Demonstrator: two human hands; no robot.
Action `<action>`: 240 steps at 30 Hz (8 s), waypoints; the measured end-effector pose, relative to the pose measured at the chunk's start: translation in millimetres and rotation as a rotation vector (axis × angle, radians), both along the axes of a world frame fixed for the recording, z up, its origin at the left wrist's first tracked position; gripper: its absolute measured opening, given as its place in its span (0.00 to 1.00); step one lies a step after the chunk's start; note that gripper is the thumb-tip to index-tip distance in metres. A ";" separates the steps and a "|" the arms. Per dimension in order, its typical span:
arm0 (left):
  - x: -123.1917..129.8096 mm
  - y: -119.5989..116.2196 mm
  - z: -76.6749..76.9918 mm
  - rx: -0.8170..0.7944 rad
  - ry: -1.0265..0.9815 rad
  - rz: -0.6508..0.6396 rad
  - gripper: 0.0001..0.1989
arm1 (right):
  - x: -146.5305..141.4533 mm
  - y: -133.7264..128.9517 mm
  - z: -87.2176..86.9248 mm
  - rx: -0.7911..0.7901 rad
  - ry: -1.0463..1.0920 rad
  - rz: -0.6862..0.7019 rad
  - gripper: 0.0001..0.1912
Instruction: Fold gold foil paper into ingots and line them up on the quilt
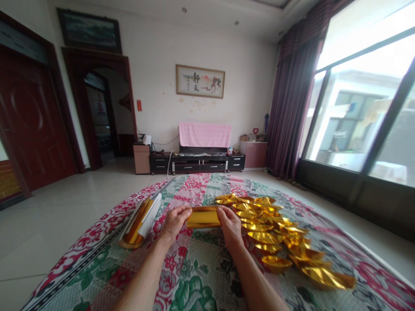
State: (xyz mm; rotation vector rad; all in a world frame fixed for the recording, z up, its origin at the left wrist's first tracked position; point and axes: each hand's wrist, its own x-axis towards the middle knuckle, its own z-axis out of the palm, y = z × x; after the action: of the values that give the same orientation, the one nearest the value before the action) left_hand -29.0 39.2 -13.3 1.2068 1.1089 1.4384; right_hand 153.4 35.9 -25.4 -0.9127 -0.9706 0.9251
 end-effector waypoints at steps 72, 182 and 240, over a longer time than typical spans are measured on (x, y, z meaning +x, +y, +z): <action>13.1 -6.1 1.1 0.030 1.083 0.264 0.11 | 1.2 -10.6 9.0 -0.216 -1.078 -0.417 0.10; -13.1 -17.7 1.0 0.167 1.157 -0.215 0.18 | 27.8 -29.1 11.0 -0.139 -1.336 0.209 0.20; -13.5 -7.3 -2.4 0.143 1.219 -0.218 0.15 | 3.3 -43.9 5.8 0.276 -1.211 0.193 0.13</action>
State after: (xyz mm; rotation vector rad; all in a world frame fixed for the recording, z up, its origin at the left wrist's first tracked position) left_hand -42.4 32.0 -15.7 2.3317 1.5580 0.5130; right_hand 156.7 -8.0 -19.6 -1.1429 -2.1777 0.2871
